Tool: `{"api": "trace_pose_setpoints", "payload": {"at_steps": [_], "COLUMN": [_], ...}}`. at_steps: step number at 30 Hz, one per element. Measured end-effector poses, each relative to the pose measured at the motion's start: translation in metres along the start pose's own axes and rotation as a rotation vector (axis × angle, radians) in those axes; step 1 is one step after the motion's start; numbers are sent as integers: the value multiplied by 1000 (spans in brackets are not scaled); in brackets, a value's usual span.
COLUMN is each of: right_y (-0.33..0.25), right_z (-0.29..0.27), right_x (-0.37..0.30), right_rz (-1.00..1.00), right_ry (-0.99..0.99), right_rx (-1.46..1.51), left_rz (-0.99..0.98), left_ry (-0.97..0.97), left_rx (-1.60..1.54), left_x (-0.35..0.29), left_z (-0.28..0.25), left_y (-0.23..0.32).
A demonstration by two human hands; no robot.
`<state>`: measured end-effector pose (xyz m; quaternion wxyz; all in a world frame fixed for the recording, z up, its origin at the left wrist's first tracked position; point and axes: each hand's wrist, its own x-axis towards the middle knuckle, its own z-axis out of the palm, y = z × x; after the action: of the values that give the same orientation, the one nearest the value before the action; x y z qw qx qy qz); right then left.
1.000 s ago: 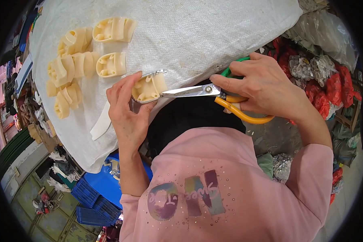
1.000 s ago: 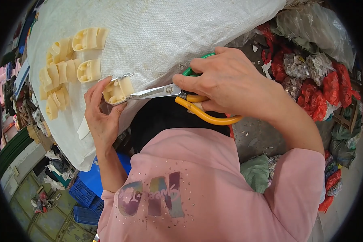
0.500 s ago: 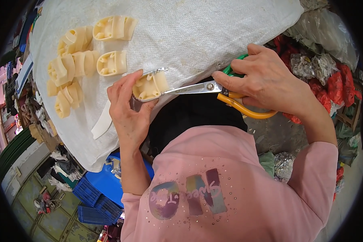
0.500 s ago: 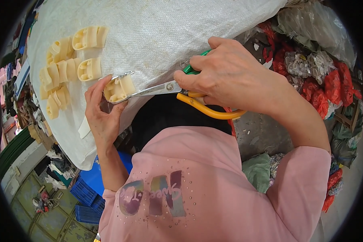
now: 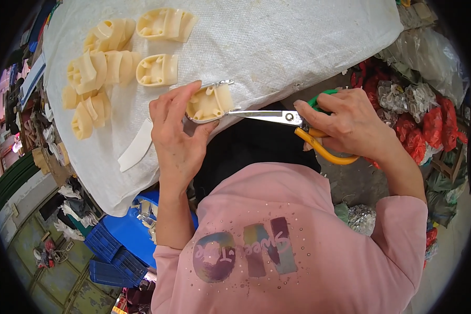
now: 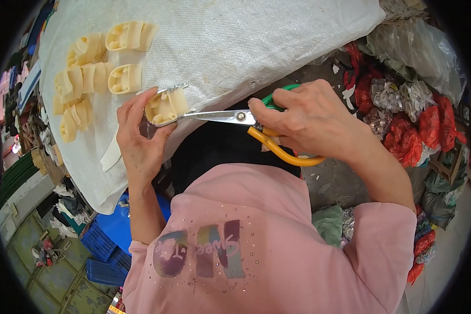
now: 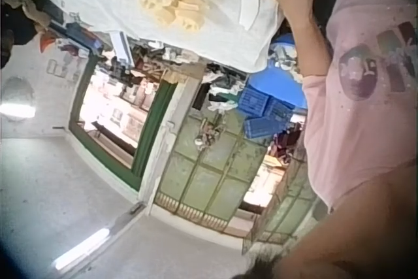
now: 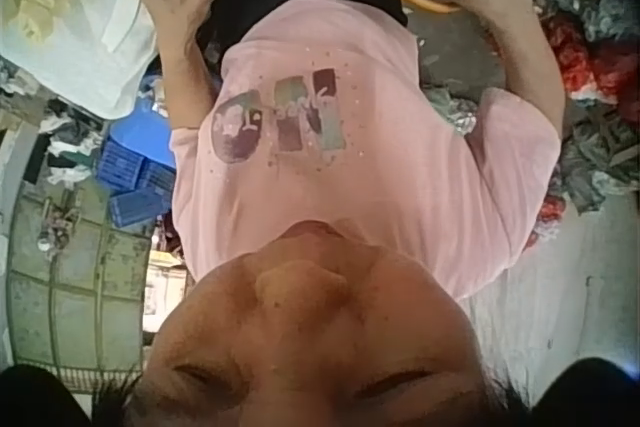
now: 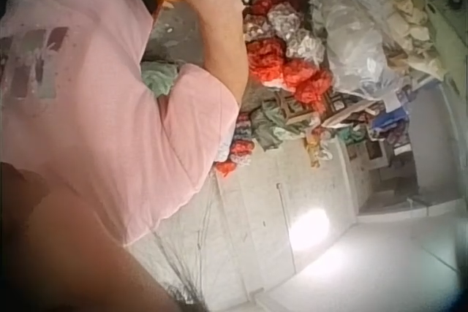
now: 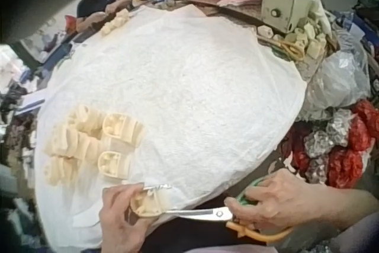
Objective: Manually cutting and assembling foam or rubber shoe components at a workstation.
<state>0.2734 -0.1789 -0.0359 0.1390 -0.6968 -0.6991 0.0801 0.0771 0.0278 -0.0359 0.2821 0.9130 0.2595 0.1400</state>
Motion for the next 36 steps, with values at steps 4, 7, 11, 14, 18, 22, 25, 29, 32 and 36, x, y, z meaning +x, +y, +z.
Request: {"api": "trace_pose_setpoints", "payload": {"at_steps": [4, 7, 11, 14, 18, 22, 25, 29, 32, 36], "right_y": [6, 5, -1, -8, -29, -47, -59, -46, -61, -43], "right_z": [-5, 3, 9, 5, 3, -1, 4, 8, 39, 34], "right_x": [-13, -20, -19, -14, 19, 42, 53, 58, 76, 77], "right_rz": [139, 311, 481, 528, 288, 320, 320, 146, 273, 314], "right_ry": [-43, 78, 278, 318, 743, 692, 753, 1039, 832, 644], "right_rx": [56, 164, 489, 843, 1894, 2018, 1935, 1604, 1711, 1772], "left_rz": [25, 18, -24, -51, -20, -18, -34, -34, -78, -74], "left_ry": [13, 18, 54, 143, 146, 140, 144, 156, 183, 177], "left_rx": [-5, -10, -25, -40, 16, -17, -16, 36, -40, -39], "left_x": [0, 0, -1, -3, -3, -2, -1, -2, -1, -1], "left_z": [0, -1, 3, 11, 13, 16, 16, 15, 21, 20], "left_y": [-2, -1, 0, 1, 2, 1, 3, 3, 6, 6]}}
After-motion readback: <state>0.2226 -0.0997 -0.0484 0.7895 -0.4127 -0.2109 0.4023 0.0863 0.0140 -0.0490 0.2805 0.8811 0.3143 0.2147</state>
